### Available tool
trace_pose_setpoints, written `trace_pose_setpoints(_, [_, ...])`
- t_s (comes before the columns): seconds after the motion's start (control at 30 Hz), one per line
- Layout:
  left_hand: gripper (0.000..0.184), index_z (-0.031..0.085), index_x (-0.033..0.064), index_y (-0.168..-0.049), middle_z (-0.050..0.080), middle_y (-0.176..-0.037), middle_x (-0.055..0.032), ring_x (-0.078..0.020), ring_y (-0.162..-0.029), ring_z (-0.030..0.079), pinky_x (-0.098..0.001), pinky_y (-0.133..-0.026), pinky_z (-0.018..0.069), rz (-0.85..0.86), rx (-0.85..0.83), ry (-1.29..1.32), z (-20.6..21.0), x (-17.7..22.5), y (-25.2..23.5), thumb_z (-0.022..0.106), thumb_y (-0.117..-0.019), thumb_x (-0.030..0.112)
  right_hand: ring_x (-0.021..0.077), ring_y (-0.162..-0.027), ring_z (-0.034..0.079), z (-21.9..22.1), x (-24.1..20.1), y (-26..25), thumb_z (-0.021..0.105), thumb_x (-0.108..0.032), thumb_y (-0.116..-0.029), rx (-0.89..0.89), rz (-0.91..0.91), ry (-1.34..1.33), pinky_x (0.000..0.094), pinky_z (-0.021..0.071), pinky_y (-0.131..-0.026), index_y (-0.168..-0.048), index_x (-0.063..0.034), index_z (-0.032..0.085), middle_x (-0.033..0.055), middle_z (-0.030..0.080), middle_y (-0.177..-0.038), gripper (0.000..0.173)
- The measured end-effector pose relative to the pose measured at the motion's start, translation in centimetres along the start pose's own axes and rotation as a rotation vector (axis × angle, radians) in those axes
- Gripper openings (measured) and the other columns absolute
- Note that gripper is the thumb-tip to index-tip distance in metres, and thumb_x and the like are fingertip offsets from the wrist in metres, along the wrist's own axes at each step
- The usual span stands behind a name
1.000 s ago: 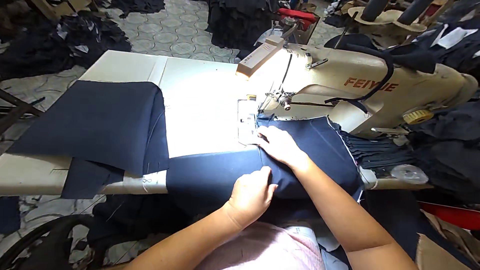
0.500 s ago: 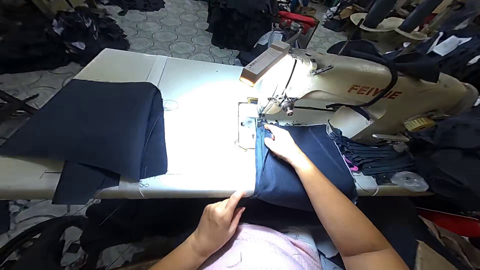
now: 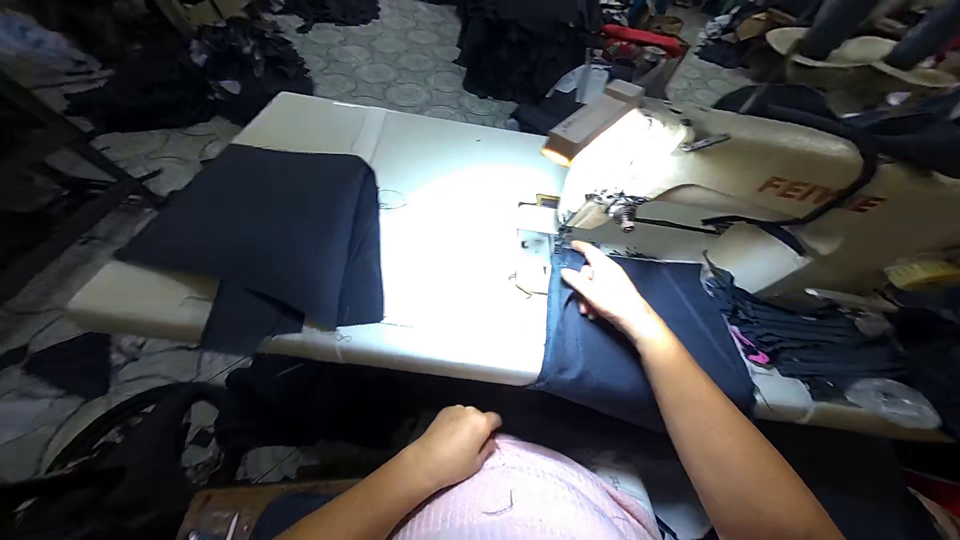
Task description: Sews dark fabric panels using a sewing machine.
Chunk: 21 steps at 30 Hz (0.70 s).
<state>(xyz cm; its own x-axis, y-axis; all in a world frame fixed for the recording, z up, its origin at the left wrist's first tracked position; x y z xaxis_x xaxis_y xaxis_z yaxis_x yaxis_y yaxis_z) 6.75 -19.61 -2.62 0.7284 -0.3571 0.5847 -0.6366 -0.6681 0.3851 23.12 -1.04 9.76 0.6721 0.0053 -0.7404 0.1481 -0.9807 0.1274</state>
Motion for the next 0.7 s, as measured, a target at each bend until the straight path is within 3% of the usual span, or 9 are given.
trace_pose_setpoints(0.07, [0.023, 0.074, 0.002, -0.109, 0.074, -0.093, -0.0186, -0.037, -0.092, 0.072, -0.0595, -0.084, 0.0541, 0.157, 0.058, 0.008, -3.3, 2.4, 2.1, 0.061, -0.1018, 0.019, 0.0143, -0.05, 0.058, -0.6, -0.4, 0.8, 0.058, -0.024, -0.1061, 0.058, -0.03, 0.003, 0.0325, 0.0546, -0.05, -0.16, -0.0091, 0.029, 0.0082, 0.061, -0.074, 0.063])
trace_pose_setpoints(0.13, [0.021, 0.077, 0.0038, -0.093, 0.073, -0.082, -0.0122, -0.0282, -0.079, 0.073, -0.0517, -0.075, 0.0582, 0.233, 0.409, 0.002, -9.3, 3.4, 5.0, 0.062, -0.0995, 0.017, 0.0168, -0.054, 0.06, -1.4, -0.9, 2.1, 0.061, -0.021, -0.1034, 0.168, -0.089, 0.029, 0.0371, 0.0557, -0.054, -0.158, -0.0076, 0.032, 0.0112, 0.065, -0.08, 0.063])
trace_pose_setpoints(0.2, [0.022, 0.075, 0.0003, -0.093, 0.073, -0.088, -0.0153, -0.0299, -0.083, 0.073, -0.0492, -0.075, 0.0598, 0.028, 0.791, -0.146, -15.5, 1.4, 7.7, 0.062, -0.0981, 0.017, 0.0133, -0.055, 0.06, -1.5, -1.5, 3.4, 0.06, -0.018, -0.1016, 0.233, -0.184, 0.007, 0.0327, 0.0556, -0.053, -0.156, -0.0053, 0.034, 0.0094, 0.066, -0.084, 0.062])
trace_pose_setpoints(0.3, [0.052, 0.059, -0.0109, -0.133, 0.057, -0.138, -0.032, -0.0488, -0.127, 0.057, -0.0611, -0.102, 0.0487, -0.5, 0.855, -0.206, -21.6, -5.1, 9.1, 0.071, -0.0976, 0.025, 0.0076, -0.058, 0.062, -0.2, -2.7, 5.1, 0.06, -0.015, -0.0989, 0.221, -0.267, -0.088, 0.0252, 0.0555, -0.054, -0.155, -0.0036, 0.037, 0.0057, 0.066, -0.086, 0.062])
trace_pose_setpoints(0.43, [0.027, 0.063, -0.0141, -0.117, 0.06, -0.124, -0.0345, -0.0522, -0.117, 0.06, -0.0635, -0.089, 0.0523, -0.817, 0.791, -0.291, -25.1, -11.0, 8.7, 0.055, -0.101, 0.006, 0.0057, -0.064, 0.064, 3.1, -4.5, 6.3, 0.06, -0.02, -0.0983, 0.086, -0.364, -0.156, 0.0228, 0.057, -0.059, -0.153, -0.0028, 0.04, 0.0025, 0.067, -0.085, 0.061])
trace_pose_setpoints(0.53, [0.021, 0.068, -0.0096, -0.103, 0.067, -0.11, -0.0301, -0.0484, -0.106, 0.067, -0.065, -0.086, 0.0518, -0.663, 0.828, -0.32, -26.7, -9.7, 9.2, 0.055, -0.0999, 0.007, 0.0058, -0.069, 0.067, 5.2, -5.6, 6.6, 0.059, -0.021, -0.1005, -0.033, -0.402, -0.208, 0.0232, 0.0592, -0.064, -0.152, -0.0025, 0.041, 0.0024, 0.068, -0.087, 0.057])
trace_pose_setpoints(0.6, [0.018, 0.069, -0.0088, -0.093, 0.069, -0.094, -0.028, -0.0457, -0.092, 0.069, -0.0634, -0.079, 0.0531, -0.408, 0.927, -0.334, -26.9, -5.4, 10.0, 0.06, -0.0978, 0.006, 0.0085, -0.071, 0.07, 6.0, -6.0, 6.0, 0.058, -0.018, -0.1016, -0.101, -0.353, -0.293, 0.0257, 0.0625, -0.067, -0.151, -0.0019, 0.041, 0.0043, 0.069, -0.09, 0.055])
trace_pose_setpoints(0.67, [0.013, 0.064, -0.0054, -0.086, 0.063, -0.077, -0.0195, -0.0349, -0.07, 0.064, -0.0529, -0.064, 0.0523, -0.144, 1.024, -0.295, -26.1, 0.3, 11.3, 0.064, -0.0943, 0.004, 0.0133, -0.081, 0.074, 6.9, -6.3, 4.8, 0.056, -0.013, -0.1041, -0.144, -0.283, -0.405, 0.0304, 0.0644, -0.074, -0.152, -0.0017, 0.039, 0.0093, 0.071, -0.1, 0.052])
trace_pose_setpoints(0.7, [0.008, 0.063, -0.004, -0.094, 0.062, -0.075, -0.0148, -0.0281, -0.066, 0.062, -0.0465, -0.061, 0.0523, -0.04, 1.047, -0.235, -25.6, 3.0, 12.1, 0.065, -0.0936, 0.004, 0.0161, -0.088, 0.075, 7.3, -6.7, 3.9, 0.053, -0.013, -0.1056, -0.15, -0.259, -0.448, 0.033, 0.0643, -0.08, -0.152, -0.0019, 0.038, 0.0124, 0.07, -0.109, 0.05])
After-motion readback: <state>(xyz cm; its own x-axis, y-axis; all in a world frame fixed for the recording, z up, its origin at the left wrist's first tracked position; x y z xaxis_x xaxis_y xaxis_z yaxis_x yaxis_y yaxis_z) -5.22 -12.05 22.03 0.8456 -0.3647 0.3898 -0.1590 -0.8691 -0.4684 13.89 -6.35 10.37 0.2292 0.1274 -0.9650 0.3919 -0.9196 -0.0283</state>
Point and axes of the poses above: each hand's wrist, its own y-axis away from the middle knuckle, its own z-axis out of the palm, x = y × z, the point moved 10 cm from there along -y, towards the middle knuckle
